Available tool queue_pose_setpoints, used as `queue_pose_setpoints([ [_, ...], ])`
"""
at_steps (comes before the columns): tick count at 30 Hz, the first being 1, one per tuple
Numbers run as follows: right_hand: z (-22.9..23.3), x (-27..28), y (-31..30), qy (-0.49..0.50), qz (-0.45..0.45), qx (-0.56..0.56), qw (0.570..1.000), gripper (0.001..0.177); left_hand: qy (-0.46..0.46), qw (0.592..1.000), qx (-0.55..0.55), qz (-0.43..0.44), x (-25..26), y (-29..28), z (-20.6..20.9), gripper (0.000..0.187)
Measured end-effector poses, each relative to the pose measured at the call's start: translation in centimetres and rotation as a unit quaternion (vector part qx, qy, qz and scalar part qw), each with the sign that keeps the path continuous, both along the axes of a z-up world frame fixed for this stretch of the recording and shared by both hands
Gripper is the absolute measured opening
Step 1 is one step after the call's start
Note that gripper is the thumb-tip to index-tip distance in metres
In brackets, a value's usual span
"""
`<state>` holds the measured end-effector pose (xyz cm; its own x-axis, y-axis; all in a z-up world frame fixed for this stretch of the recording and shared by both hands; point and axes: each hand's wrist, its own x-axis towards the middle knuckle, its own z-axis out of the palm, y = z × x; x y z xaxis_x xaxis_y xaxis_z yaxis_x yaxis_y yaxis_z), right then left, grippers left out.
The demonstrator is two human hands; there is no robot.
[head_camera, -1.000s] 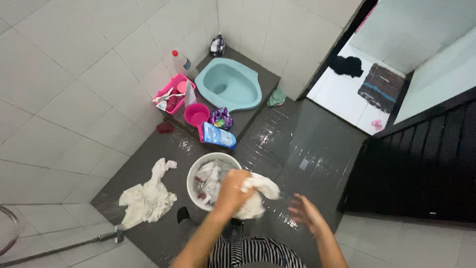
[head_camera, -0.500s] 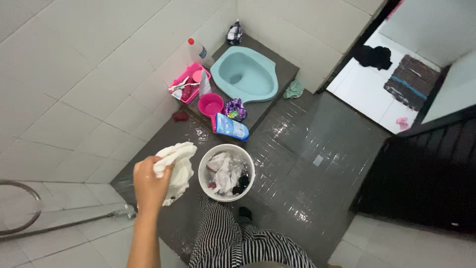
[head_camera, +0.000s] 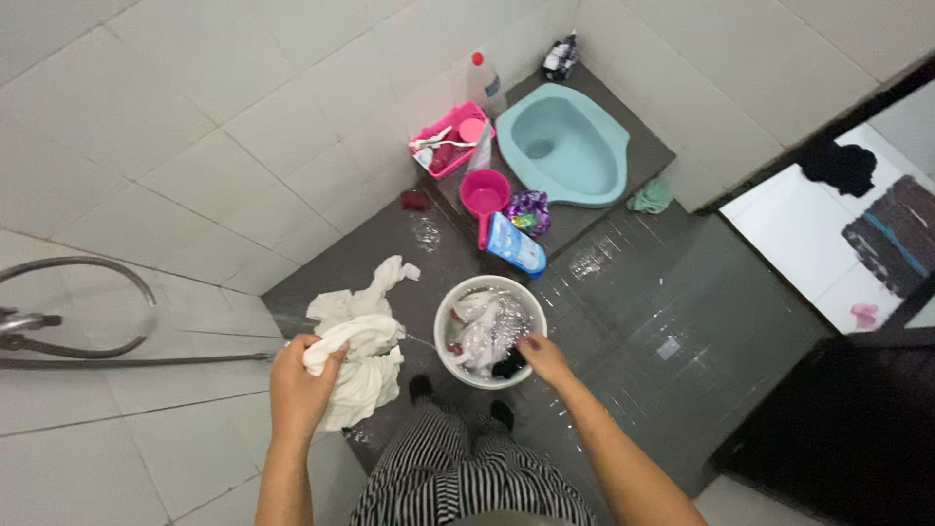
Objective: The person hand-washes a white cloth under a running tap in a bathroom. They repeatedly wet, wring, and rinse the cloth, then place it into a bucket containing other wet clothes.
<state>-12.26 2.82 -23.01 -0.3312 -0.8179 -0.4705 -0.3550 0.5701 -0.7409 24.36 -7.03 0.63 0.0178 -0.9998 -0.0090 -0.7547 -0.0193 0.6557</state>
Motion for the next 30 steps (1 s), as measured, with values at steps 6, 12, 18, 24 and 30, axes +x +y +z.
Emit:
queue_pose_setpoints([
  [6, 15.2, 14.1, -8.9, -0.156, 0.231, -0.252, 0.927, 0.084, 0.022, 0.996, -0.014, -0.080, 3.2, -4.5, -0.6, 0.028],
  [12, 20.1, 25.5, -12.9, -0.005, 0.207, -0.376, 0.903, 0.092, 0.120, 0.974, -0.006, -0.191, 4.6, -6.8, 1.5, 0.031],
  [18, 17.8, 28.7, -12.5, -0.062, 0.092, -0.248, 0.962, 0.068, 0.078, 0.954, 0.053, -0.286, 5.6, -9.5, 3.5, 0.032],
  [24, 17.2, 30.3, -11.1, -0.050, 0.095, -0.221, 0.969, 0.066, 0.106, 0.945, 0.049, -0.305, 8.9, -8.1, 1.3, 0.032],
  [30, 17.7, 34.7, -13.8, -0.004, 0.236, -0.308, 0.922, 0.065, 0.128, 0.961, -0.012, -0.243, 14.9, -7.4, 1.1, 0.029],
])
